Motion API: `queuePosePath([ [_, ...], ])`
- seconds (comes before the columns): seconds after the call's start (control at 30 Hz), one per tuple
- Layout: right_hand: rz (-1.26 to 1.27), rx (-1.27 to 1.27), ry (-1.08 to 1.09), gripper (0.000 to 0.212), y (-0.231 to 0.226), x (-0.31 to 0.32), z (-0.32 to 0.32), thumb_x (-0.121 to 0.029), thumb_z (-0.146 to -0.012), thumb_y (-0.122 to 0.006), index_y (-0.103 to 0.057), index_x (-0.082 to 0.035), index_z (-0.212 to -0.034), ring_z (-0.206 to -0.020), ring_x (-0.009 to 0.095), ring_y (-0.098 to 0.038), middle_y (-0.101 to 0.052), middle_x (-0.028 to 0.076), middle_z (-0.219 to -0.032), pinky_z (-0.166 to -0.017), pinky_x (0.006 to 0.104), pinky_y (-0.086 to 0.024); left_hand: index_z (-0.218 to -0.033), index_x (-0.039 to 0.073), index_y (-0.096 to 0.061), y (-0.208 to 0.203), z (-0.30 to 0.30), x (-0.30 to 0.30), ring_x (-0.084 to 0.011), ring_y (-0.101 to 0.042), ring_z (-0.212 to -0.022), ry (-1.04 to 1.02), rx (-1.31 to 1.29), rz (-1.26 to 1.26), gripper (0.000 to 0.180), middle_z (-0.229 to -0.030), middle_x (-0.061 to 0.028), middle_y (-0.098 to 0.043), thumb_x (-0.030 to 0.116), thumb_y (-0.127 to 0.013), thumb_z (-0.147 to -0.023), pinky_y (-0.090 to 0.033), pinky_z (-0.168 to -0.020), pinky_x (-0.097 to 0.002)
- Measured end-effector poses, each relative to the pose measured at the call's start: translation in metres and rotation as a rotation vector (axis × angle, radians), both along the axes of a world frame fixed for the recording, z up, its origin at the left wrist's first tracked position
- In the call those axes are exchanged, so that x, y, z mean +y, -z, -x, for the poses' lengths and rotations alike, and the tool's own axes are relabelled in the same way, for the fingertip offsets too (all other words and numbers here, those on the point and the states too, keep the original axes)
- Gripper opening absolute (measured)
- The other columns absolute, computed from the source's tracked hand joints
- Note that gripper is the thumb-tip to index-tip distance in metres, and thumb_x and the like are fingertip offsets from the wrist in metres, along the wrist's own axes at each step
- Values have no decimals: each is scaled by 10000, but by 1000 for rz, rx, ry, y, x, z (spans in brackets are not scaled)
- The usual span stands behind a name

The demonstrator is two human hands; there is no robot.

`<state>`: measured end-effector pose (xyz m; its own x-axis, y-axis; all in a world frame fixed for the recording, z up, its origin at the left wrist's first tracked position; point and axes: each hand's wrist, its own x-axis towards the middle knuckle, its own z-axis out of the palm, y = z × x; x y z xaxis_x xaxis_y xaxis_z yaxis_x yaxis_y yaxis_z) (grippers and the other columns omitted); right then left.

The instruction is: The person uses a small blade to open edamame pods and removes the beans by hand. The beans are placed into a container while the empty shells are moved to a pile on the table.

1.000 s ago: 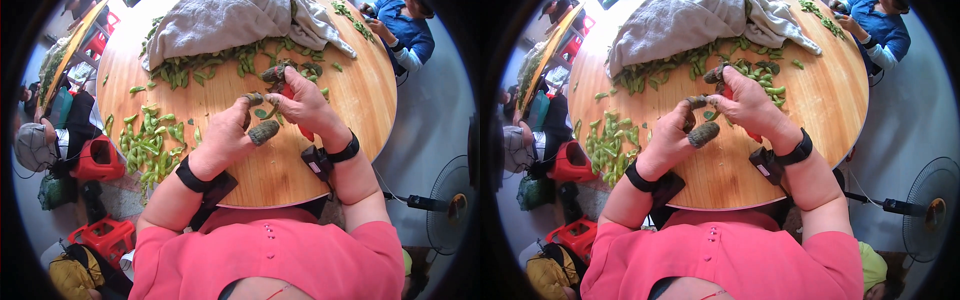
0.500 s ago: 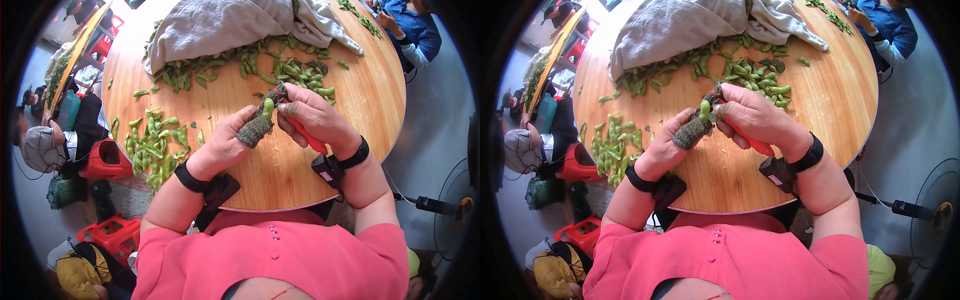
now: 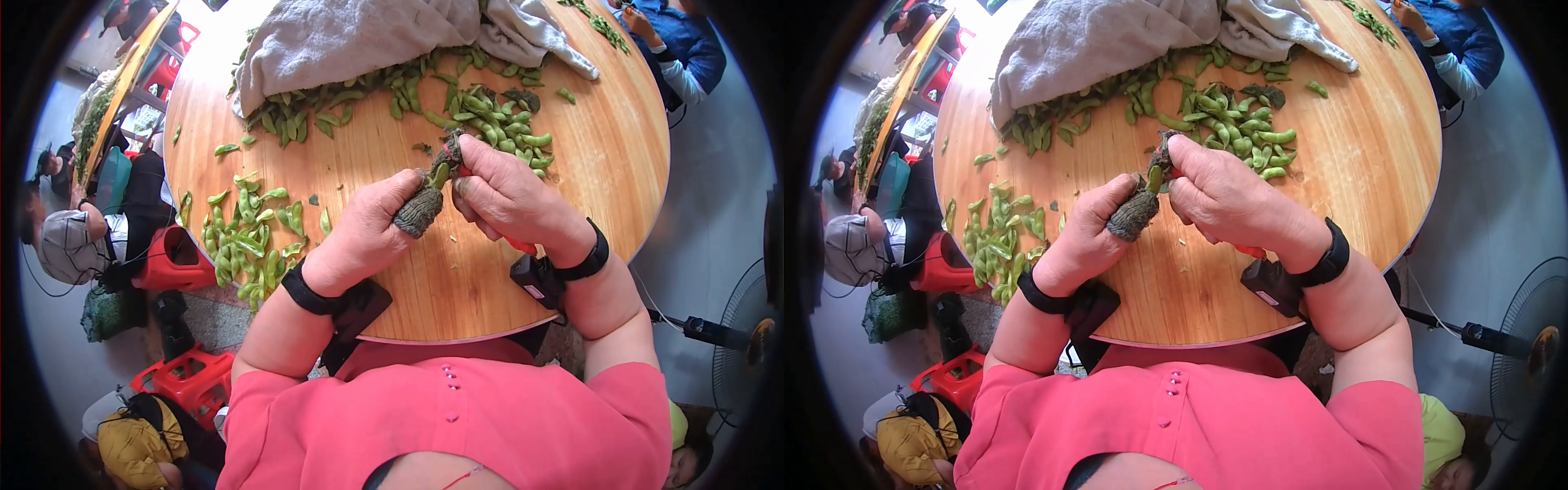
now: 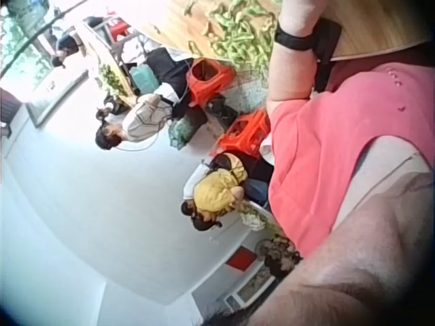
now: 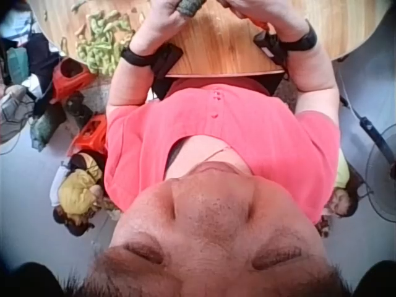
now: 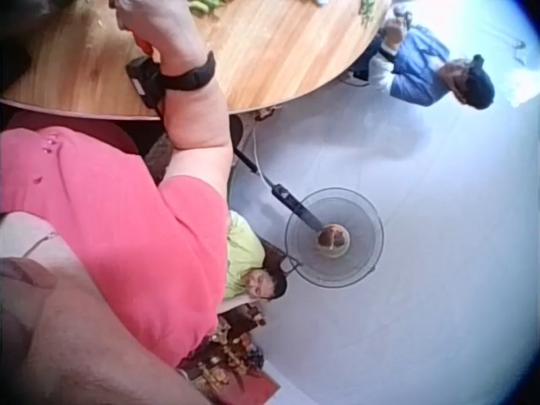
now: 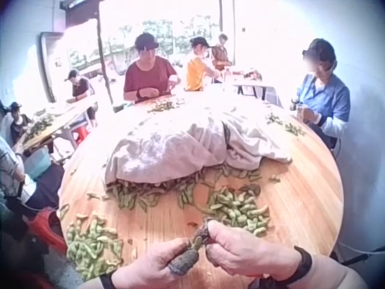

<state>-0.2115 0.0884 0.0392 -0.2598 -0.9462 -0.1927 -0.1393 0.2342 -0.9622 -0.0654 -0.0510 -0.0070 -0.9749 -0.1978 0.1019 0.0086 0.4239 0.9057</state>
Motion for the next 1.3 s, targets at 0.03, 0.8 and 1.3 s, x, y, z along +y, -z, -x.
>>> queuePosePath([
  [0.03, -1, -4, 2, 99, 0, 0, -1, -50, -896, -366, -452, -42, -944, -405, 68, -438, -501, 20, -621, -370, 224, -371, -1004, 14, -566, 0, -1, 0, -88, -484, -753, 2, -4, -1, 133, -821, 25, -543, 102, -532, -910, -419, -669, -239],
  [0.8, 447, 569, 134, 140, 18, 2, -6, -65, -799, -565, -438, -33, -849, -587, 368, -567, -513, 159, -624, -493, 386, -438, -958, 41, -546, -12, -1, 4, -33, -485, -729, -60, 59, -378, 199, -841, 31, -550, 142, -670, -839, -396, -613, -180],
  [1.3, -114, -227, -134, 140, 0, 1, 7, -115, -858, -409, -506, -30, -801, -417, 89, -486, -490, 17, -548, -356, 235, -379, -983, 9, -579, -3, -6, 5, -94, -522, -770, 231, -39, -493, 136, -834, 2, -583, 37, -521, -863, -426, -676, -229],
])
